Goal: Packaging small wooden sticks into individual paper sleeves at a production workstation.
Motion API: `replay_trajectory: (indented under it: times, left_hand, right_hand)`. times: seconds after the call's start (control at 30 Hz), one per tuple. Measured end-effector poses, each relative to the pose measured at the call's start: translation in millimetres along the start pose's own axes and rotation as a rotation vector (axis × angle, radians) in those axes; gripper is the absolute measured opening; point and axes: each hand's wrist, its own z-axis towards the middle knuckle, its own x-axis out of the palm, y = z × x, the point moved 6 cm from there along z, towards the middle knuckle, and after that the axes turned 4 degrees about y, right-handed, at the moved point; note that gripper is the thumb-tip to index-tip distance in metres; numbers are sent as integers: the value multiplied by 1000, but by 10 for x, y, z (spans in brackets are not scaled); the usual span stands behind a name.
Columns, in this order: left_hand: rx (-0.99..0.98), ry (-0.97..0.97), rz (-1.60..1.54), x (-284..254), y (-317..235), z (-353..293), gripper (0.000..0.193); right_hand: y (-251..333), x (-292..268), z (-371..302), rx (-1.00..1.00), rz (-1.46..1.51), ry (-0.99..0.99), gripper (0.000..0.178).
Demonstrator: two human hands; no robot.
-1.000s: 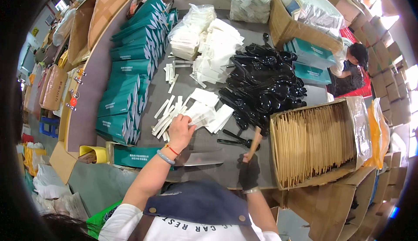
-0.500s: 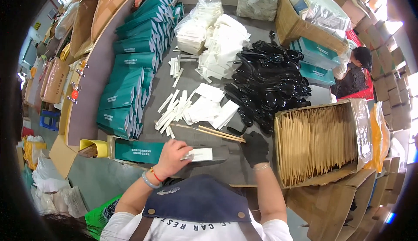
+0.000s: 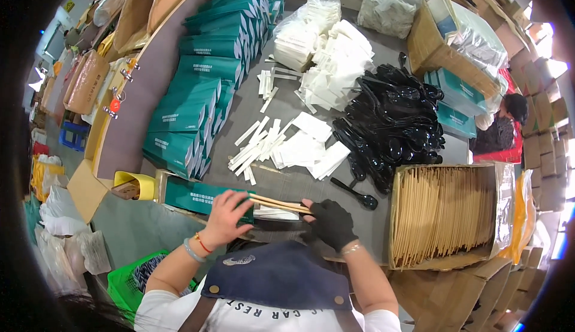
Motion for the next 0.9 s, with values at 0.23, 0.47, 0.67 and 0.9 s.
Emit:
replay_trajectory:
  times: [0.23, 0.47, 0.67, 0.9]
  left_hand:
    - [-4, 42, -1, 4, 191, 115, 76]
    - [49, -22, -94, 116, -87, 385, 71]
    - [77, 12, -28, 225, -133, 435, 74]
    - [228, 75, 106, 184, -296, 568, 43]
  right_hand:
    - [-96, 109, -65, -250, -173, -103, 37]
    - [332, 388, 164, -394, 276, -206, 16]
    - [-60, 490, 87, 8, 481, -147, 18]
    - [370, 89, 108, -210, -84, -284, 61]
